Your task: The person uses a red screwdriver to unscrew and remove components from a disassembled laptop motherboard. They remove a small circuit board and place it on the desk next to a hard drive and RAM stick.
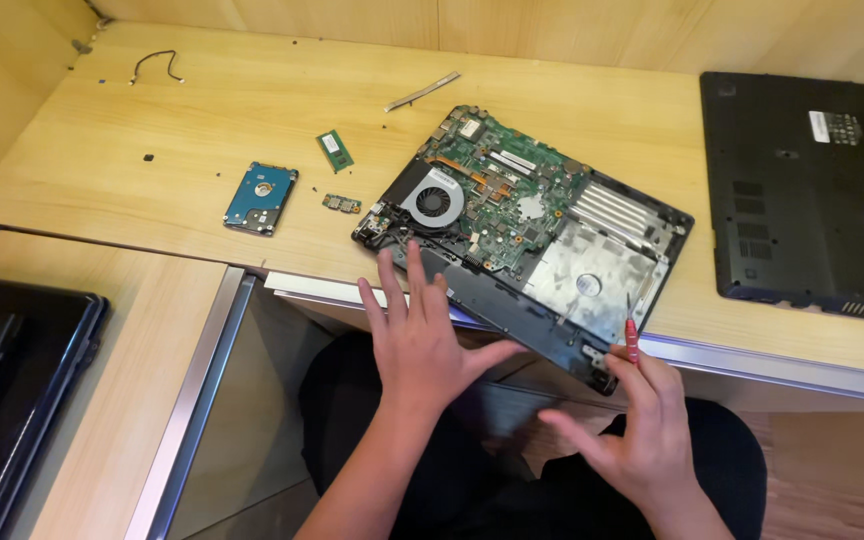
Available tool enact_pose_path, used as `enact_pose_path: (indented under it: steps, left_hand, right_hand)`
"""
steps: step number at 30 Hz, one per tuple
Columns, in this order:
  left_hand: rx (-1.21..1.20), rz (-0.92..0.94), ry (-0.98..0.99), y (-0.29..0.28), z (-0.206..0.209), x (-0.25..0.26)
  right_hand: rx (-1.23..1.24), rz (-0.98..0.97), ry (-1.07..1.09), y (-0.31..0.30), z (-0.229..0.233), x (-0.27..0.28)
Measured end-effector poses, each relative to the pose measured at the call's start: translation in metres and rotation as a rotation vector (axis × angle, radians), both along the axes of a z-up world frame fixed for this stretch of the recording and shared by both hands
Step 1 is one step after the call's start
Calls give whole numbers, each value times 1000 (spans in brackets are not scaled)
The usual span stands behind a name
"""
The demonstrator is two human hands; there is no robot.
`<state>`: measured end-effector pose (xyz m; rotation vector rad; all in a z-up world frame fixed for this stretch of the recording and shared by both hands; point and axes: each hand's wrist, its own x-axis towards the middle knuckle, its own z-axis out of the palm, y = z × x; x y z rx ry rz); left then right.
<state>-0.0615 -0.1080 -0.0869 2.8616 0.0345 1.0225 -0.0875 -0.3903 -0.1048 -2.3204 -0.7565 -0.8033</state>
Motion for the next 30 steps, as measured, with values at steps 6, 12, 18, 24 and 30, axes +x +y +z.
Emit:
enact_pose_path:
  steps: [6,12,18,24,30]
  left_hand:
    - [-60,-85,41,13,7,-2]
    - [-105,-192,294,53,38,47]
    - [-11,-346,-74,51,24,39]
    - [37,-313,-171,35,21,31]
    - [74,-291,-348,34,9,37]
  right_hand:
    - [-27,-46,-59,-2,-2,14]
    - [-63,-39,-96,-9,-2,22]
    - [-55,-79,-85,-39,2,28]
    - [129,7,266,-72,64,48]
    - [403,183,208,-1,142,83]
